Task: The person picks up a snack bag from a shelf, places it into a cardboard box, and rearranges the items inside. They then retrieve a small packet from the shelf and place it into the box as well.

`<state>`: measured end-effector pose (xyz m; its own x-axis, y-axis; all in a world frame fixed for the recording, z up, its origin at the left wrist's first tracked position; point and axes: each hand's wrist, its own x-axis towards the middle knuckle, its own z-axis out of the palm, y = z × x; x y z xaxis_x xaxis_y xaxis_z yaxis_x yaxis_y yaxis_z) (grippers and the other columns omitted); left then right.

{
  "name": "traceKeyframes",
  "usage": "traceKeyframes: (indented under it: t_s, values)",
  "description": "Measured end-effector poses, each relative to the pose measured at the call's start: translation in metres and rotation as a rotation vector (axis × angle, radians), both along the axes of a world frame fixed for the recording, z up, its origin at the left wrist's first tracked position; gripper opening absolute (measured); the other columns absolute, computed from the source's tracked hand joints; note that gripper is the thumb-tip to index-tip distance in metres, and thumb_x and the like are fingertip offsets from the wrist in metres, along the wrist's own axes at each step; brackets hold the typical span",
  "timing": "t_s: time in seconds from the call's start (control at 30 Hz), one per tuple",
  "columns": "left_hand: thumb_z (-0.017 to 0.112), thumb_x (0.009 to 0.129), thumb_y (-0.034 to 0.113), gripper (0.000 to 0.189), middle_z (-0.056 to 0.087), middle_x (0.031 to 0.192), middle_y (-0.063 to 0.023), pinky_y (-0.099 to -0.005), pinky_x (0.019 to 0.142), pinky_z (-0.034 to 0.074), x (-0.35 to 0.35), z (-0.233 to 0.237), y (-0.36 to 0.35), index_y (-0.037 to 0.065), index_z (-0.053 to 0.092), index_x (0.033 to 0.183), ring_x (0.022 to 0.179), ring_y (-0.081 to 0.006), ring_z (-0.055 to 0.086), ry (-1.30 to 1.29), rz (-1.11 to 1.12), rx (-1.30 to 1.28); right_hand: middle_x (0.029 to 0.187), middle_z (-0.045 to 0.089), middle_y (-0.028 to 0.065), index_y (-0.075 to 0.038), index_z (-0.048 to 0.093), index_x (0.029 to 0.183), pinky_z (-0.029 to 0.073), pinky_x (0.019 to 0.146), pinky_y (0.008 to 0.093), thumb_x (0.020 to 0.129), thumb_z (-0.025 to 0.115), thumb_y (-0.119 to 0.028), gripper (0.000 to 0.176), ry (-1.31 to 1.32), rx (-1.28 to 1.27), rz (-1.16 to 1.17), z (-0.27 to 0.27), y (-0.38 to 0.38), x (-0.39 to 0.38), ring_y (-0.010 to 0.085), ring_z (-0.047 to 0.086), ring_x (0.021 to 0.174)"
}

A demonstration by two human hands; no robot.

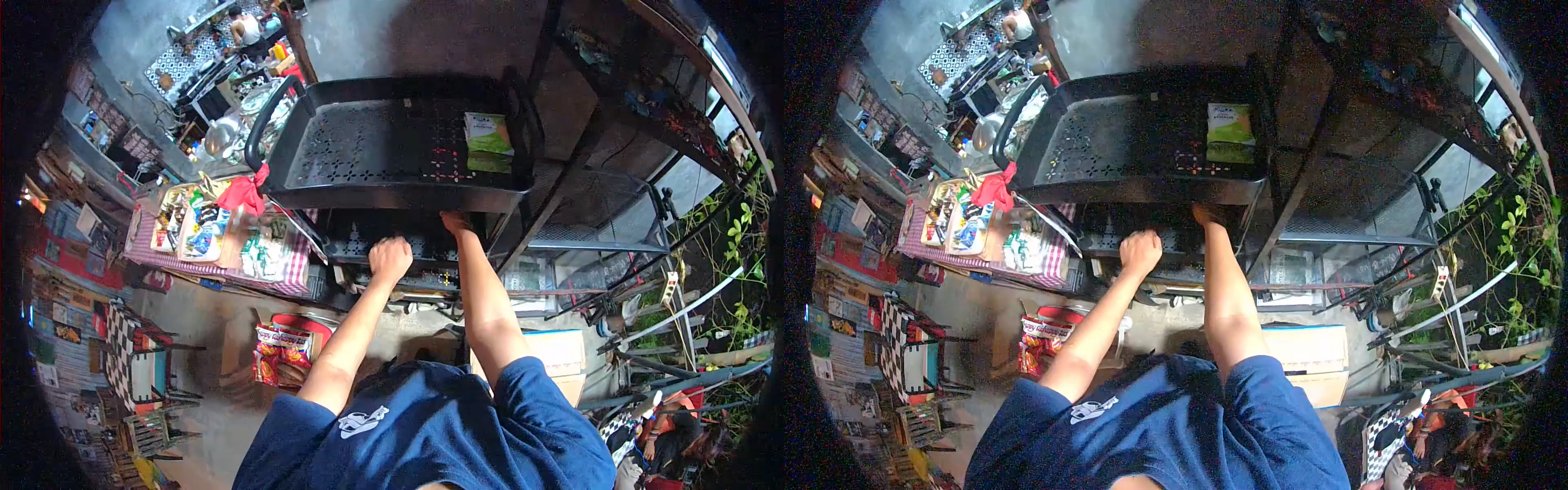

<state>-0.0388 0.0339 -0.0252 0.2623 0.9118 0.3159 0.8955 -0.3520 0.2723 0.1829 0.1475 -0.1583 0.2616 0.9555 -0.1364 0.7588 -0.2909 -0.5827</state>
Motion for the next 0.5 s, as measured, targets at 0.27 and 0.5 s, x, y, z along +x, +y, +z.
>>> traceKeyframes:
  t_s: [0.27,0.5]
  values:
    - [0.045,0.078,0.023,0.029,0.063,0.07,-0.0177,-0.0455,0.066,0.05,0.0,-0.007,0.004,0.005,0.061,0.062,0.069,-0.0337,0.062,0.006,0.028,-0.003,0.124,0.053,0.0174,-0.01,0.054,0.121,0.044,0.092,0.0456,0.088,0.041,-0.032,0.042,-0.184,-0.117,-0.169,0.08,-0.042,-0.033,0.0335,0.051,0.114]
    - [0.044,0.079,0.023,0.03,0.063,0.071,-0.0188,-0.0458,0.069,0.05,-0.001,0.004,0.001,0.005,0.062,0.063,0.071,-0.0348,0.062,0.011,0.013,-0.058,0.122,0.054,0.0189,-0.007,0.056,0.117,0.042,0.093,0.0446,0.087,0.04,-0.027,0.04,0.104,-0.023,-0.12,0.075,-0.051,-0.026,0.0346,0.05,0.115]
